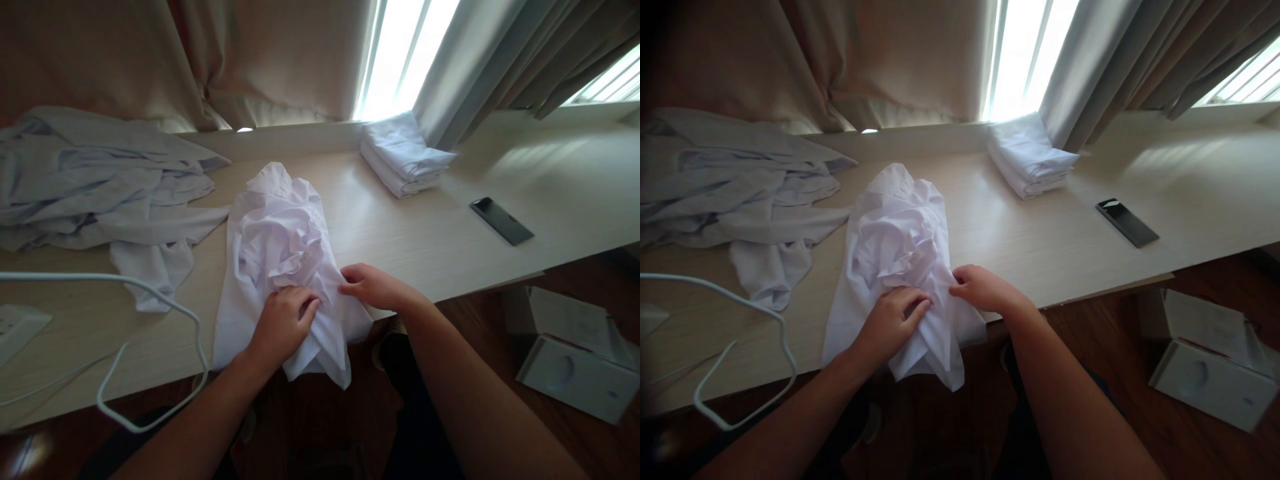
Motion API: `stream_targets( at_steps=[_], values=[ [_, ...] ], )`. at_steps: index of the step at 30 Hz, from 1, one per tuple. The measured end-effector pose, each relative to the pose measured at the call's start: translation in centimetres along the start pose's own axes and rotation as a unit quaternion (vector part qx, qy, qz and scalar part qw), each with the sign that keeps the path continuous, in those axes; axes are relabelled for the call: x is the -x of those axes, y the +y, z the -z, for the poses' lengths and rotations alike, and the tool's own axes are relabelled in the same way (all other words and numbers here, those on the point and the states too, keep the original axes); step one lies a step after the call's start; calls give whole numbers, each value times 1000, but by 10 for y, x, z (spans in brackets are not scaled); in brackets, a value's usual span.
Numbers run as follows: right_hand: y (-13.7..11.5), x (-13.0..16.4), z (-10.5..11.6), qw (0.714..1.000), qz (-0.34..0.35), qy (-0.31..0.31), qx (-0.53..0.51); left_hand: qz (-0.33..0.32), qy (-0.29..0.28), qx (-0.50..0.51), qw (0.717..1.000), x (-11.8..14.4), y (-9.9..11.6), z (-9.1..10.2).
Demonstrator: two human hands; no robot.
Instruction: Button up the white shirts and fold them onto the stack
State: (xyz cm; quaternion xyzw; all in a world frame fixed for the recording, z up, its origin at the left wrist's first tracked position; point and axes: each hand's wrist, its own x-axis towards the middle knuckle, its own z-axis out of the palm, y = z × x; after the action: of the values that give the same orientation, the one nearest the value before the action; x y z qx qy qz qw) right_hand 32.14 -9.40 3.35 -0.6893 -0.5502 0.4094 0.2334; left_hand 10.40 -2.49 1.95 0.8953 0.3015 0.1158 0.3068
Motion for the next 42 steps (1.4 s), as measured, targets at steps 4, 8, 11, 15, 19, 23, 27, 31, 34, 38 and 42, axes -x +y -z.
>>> stream_targets(
  at_steps=[4, 8, 11, 15, 19, 23, 27, 31, 34, 38, 42],
  values=[
    [-6, 3, 3, 983, -4, -7, -182, 7, 14, 12, 1000, 0, -2, 4],
    [-10, 1, 0, 945, -45, 42, -322, 13, 29, 24, 999, -1, -8, 9],
    [-13, -2, -1, 932, -41, 71, -354, 22, 29, 23, 999, -2, -13, 11],
    [-13, -6, -1, 937, -21, 86, -337, 44, 28, 3, 999, 0, -15, 10],
    [-14, -8, -5, 932, 1, 126, -340, 9, 95, -56, 994, 8, 1, 8],
    [-16, -11, -7, 920, 25, 120, -373, -101, 69, -99, 988, 15, 17, 2],
    [-11, -14, -5, 933, 48, 103, -342, -113, -22, -129, 985, 14, 20, -5],
    [-3, -14, -8, 979, 58, 95, -173, -70, -40, -136, 987, 11, 18, -1],
    [1, -14, -14, 990, 9, 120, -79, -18, -12, -138, 990, 11, 13, 4],
    [4, -12, -13, 983, -99, 156, -8, 32, -3, -155, 987, 11, 0, 10],
    [9, -8, -5, 980, -147, 131, 38, 47, -41, -185, 981, 9, -11, 18]
  ],
)
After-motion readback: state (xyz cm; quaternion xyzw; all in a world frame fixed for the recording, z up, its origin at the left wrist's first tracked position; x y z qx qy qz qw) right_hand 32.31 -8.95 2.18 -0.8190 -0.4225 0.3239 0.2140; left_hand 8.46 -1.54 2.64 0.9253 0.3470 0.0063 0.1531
